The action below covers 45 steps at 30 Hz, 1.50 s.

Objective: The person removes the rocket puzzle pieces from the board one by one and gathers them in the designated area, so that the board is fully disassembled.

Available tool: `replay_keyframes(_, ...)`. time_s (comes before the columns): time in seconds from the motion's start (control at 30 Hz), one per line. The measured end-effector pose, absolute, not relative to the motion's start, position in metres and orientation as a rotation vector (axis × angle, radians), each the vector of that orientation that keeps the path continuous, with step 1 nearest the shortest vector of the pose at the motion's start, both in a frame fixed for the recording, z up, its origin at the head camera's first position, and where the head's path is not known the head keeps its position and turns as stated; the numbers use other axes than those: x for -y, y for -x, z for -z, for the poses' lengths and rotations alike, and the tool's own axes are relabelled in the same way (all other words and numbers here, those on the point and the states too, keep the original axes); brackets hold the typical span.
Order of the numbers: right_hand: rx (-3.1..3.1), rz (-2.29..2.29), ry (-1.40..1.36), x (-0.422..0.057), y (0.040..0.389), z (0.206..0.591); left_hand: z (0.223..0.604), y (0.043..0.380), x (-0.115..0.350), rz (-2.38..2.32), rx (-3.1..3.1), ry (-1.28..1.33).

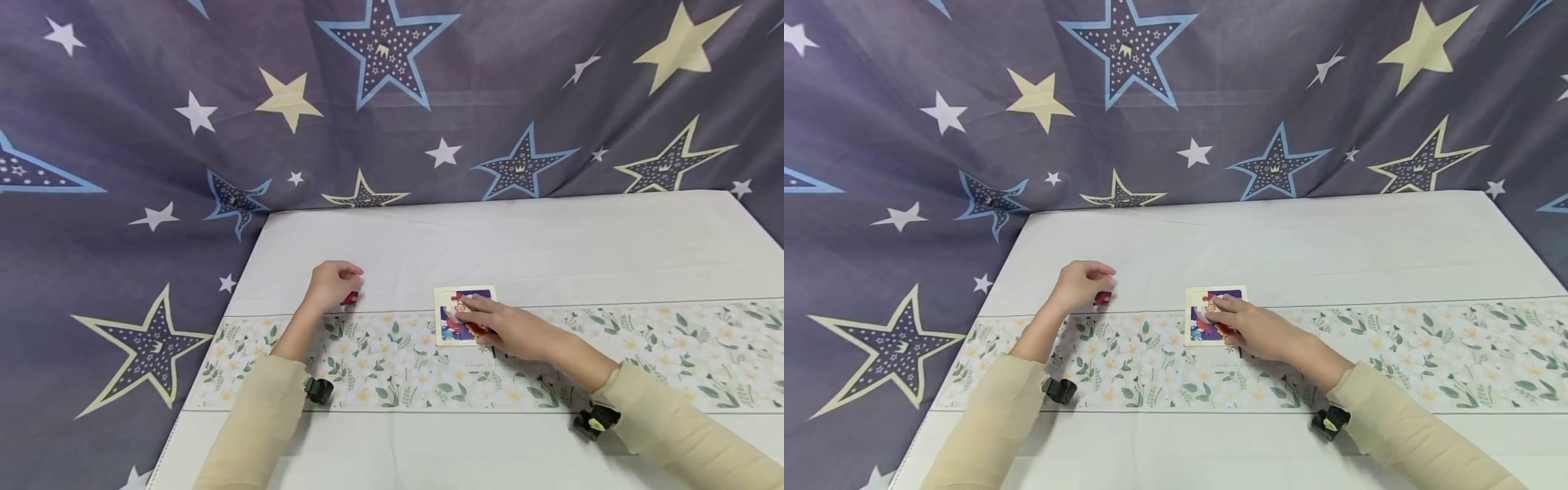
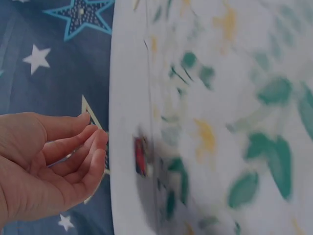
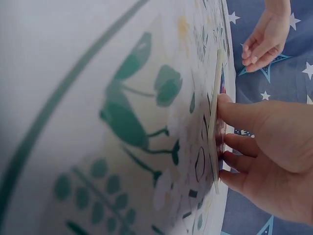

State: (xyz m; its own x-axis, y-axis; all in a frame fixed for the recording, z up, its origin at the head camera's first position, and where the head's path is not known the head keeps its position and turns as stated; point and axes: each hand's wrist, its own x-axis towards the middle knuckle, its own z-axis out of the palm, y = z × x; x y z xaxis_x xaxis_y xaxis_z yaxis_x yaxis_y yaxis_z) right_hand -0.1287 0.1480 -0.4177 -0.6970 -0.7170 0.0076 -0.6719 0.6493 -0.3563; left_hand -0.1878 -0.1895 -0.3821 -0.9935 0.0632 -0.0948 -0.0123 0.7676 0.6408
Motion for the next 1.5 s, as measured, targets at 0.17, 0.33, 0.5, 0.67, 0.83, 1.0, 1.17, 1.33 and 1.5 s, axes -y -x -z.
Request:
replay_keyframes(0.17,-2.743,0.482,1.19,-0.152,0.127,0.417,0.376,0.193,0.172,-1.044,-2.823,-0.099)
replay_keyframes(0.33,-2.767,0.476,1.227,-0.16,0.122,0.418,0.373,0.195,0.155,-1.077,-2.764,-0.108)
replay_keyframes(0.5,-2.758,0.515,1.212,-0.164,0.119,0.42,0.375,0.195,0.135,-1.076,-2.735,-0.146)
replay_keyframes(0.67,-2.722,0.546,1.17,-0.165,0.12,0.422,0.381,0.194,0.111,-1.076,-2.688,-0.219)
replay_keyframes(0.83,-2.724,0.565,1.165,-0.164,0.119,0.42,0.387,0.191,0.088,-1.078,-2.632,-0.273)
replay_keyframes(1.0,-2.731,0.558,1.163,-0.162,0.119,0.419,0.392,0.186,0.07,-1.043,-2.593,-0.31)
replay_keyframes(1.17,-2.721,0.544,1.14,-0.162,0.118,0.419,0.4,0.18,0.058,-1.01,-2.58,-0.393)
replay_keyframes(1.33,-2.73,0.537,1.145,-0.162,0.118,0.419,0.406,0.174,0.051,-1.017,-2.614,-0.452)
replay_keyframes(1.5,-2.74,0.537,1.154,-0.163,0.119,0.42,0.41,0.174,0.047,-1.067,-2.621,-0.395)
